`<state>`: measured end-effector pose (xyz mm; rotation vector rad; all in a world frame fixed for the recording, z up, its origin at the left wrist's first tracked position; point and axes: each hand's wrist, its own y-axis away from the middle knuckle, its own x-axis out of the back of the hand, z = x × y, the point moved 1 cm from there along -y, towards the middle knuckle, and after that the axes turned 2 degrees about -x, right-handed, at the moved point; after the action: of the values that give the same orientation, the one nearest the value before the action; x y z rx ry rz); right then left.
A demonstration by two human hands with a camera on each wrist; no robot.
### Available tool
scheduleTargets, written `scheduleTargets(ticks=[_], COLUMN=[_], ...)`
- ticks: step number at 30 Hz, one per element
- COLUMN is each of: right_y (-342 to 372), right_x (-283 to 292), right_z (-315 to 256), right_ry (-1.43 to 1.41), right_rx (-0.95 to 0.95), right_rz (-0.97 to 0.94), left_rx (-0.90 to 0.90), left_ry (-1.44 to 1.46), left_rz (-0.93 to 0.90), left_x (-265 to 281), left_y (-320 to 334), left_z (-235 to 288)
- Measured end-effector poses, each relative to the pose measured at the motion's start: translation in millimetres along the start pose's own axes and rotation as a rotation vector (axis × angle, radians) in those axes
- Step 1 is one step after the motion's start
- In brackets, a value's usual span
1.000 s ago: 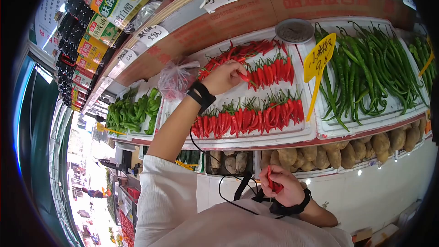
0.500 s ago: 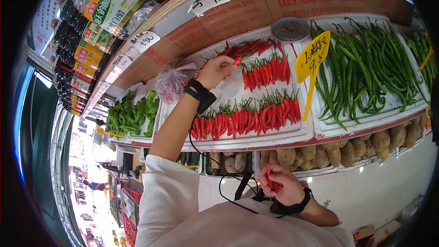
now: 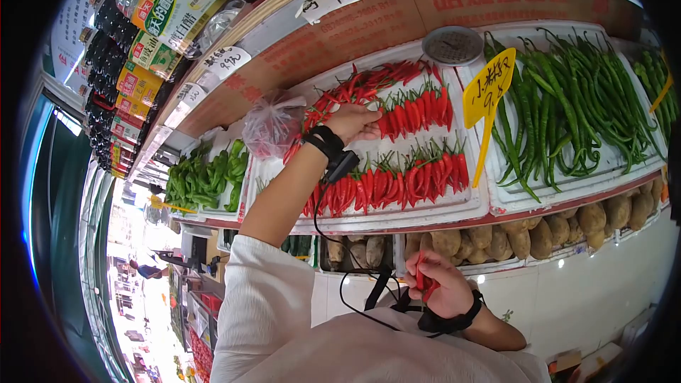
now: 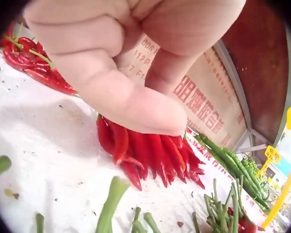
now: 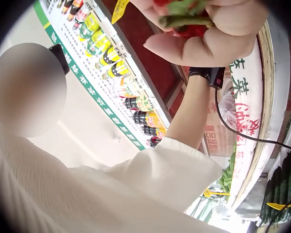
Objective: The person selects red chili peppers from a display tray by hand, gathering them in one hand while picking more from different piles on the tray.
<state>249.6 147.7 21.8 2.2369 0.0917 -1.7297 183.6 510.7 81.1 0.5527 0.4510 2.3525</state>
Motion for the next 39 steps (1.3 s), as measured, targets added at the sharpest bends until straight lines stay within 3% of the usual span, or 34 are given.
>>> scheduleTargets(ticks=[7,10,13,16,28,31,34,37,39], right_y=[-0.5,0.0,1.3,2.0,1.5,1.4,1.1,-0.2,-1.3], right_x=[2.0,6.3,6.6,4.9,4.6,4.7,4.2,3.4,2.7], right_z=[2.4,3.0,11.1,13.1,11.3,11.4,11.8,13.6,14.1], right_ry=[-0.092,-0.155,-0.183,-0.184,-0.194,-0.19,-0.187,-0.179,-0.175], right_rx=[-0.004,-0.089,-0.172,-0.209,-0.18,-0.181,-0.174,-0.18,-0.186], right_rz=[-0.014,-0.089,-0.115,-0.111,-0.095,-0.097,-0.095,-0.098,-0.109], left_rx=[0.01,-0.028,-0.249,-0.581,-0.356,-0.421,-0.476,-0.16,-0.158], left_ry=[-0.035,-0.249,-0.633,-1.052,-1.175,-1.155,-1.03,-0.722,-0.693], left_rz=[-0.017,0.086,0.305,0.494,0.534,0.638,0.51,0.183,0.118], left_x=[-0.7,11.9,17.9,30.1,14.1,27.9,31.4,32.9,25.7], left_y=[-14.5,-17.2,-15.2,-37.3,-37.6,-57.8,-35.3,-34.2,-32.4], left_z=[-5.9,-0.4,2.3,-18.0,-14.6,-25.0,-4.7,0.4,-2.4])
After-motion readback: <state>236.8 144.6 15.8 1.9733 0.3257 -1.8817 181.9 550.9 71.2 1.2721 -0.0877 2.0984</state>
